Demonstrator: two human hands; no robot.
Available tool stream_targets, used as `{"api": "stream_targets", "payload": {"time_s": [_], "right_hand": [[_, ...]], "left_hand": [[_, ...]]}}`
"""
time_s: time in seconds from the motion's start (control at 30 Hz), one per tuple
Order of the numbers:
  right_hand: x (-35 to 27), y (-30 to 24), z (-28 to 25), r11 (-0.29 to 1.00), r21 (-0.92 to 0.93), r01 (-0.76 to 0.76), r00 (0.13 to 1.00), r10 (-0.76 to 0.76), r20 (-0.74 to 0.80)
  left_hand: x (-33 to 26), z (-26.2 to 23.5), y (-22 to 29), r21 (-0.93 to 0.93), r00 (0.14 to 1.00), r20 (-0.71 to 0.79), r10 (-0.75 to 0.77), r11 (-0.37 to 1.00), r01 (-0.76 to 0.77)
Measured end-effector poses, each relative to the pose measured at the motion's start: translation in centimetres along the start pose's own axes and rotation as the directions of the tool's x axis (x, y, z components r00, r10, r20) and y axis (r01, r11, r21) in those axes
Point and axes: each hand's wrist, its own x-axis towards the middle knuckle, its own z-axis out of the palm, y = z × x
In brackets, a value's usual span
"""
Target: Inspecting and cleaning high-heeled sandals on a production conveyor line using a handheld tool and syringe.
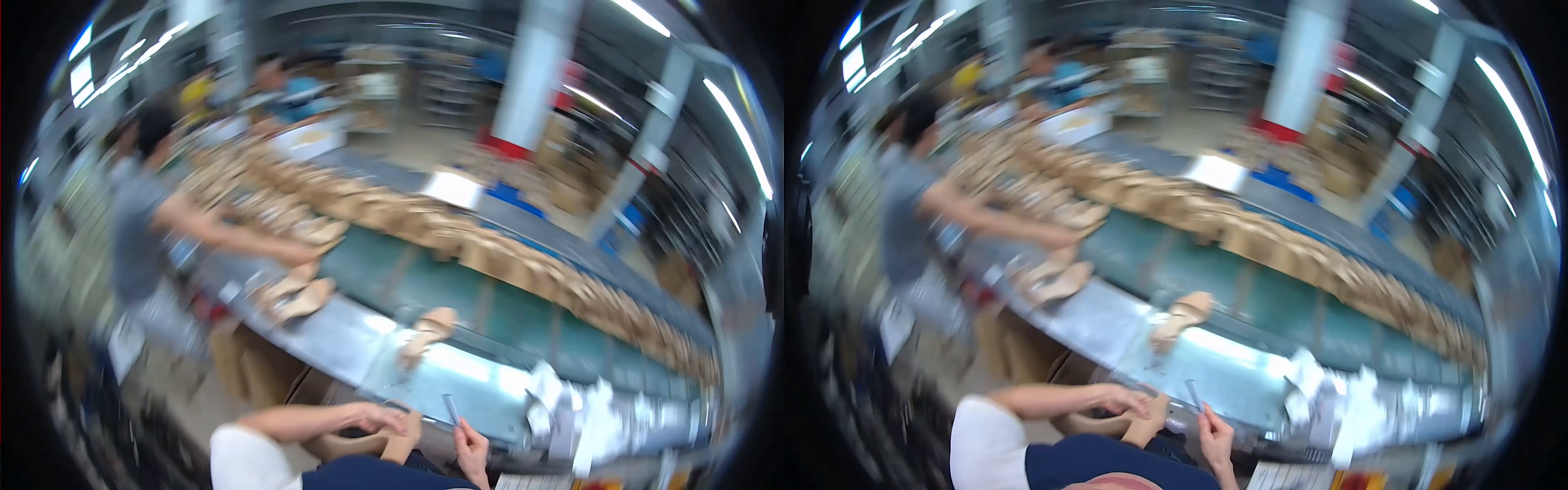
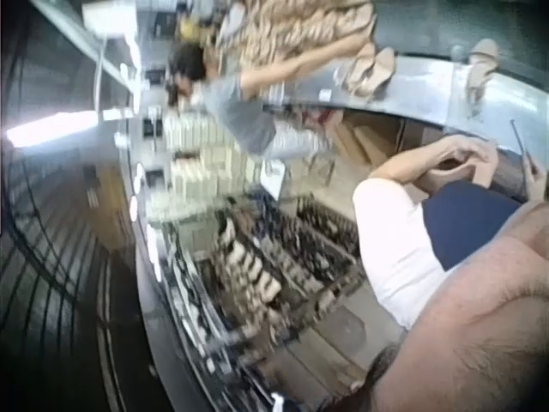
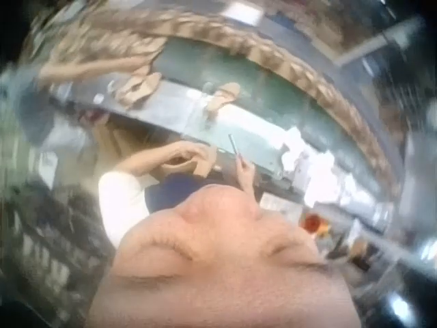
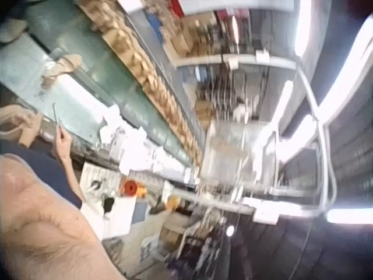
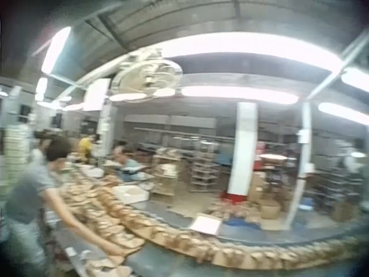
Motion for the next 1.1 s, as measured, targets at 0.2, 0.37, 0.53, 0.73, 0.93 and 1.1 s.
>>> {"api": "stream_targets", "payload": {"time_s": [0.2,0.37,0.53,0.73,0.93,1.1], "right_hand": [[-1.1,-1.6,-0.8,0.998,-0.063,0.021,0.995,-0.028,-0.101],[-5.3,-1.8,-3.5,1.000,-0.003,-0.029,0.973,0.028,-0.229],[-8.7,-0.3,-2.9,0.999,0.042,0.004,0.872,0.017,-0.490],[-9.1,0.6,-2.7,0.997,0.082,0.015,0.772,0.041,-0.634],[-9.3,0.4,-3.0,0.996,0.090,0.003,0.708,0.061,-0.704],[-9.4,-0.1,-2.9,0.992,0.127,-0.026,0.703,0.108,-0.703]], "left_hand": [[2.7,-0.5,2.9,-0.035,0.947,0.233,-0.223,0.971,0.237],[7.3,4.9,7.4,0.186,0.908,0.218,-0.357,0.929,0.320],[8.8,8.0,6.5,0.223,0.939,0.186,-0.290,0.943,0.247],[10.5,12.4,9.0,0.316,0.964,0.219,-0.154,0.945,0.080],[12.9,14.9,8.7,0.385,0.931,0.361,0.061,0.899,-0.208],[13.7,14.5,8.1,0.341,0.936,0.343,0.085,0.917,-0.208]]}}
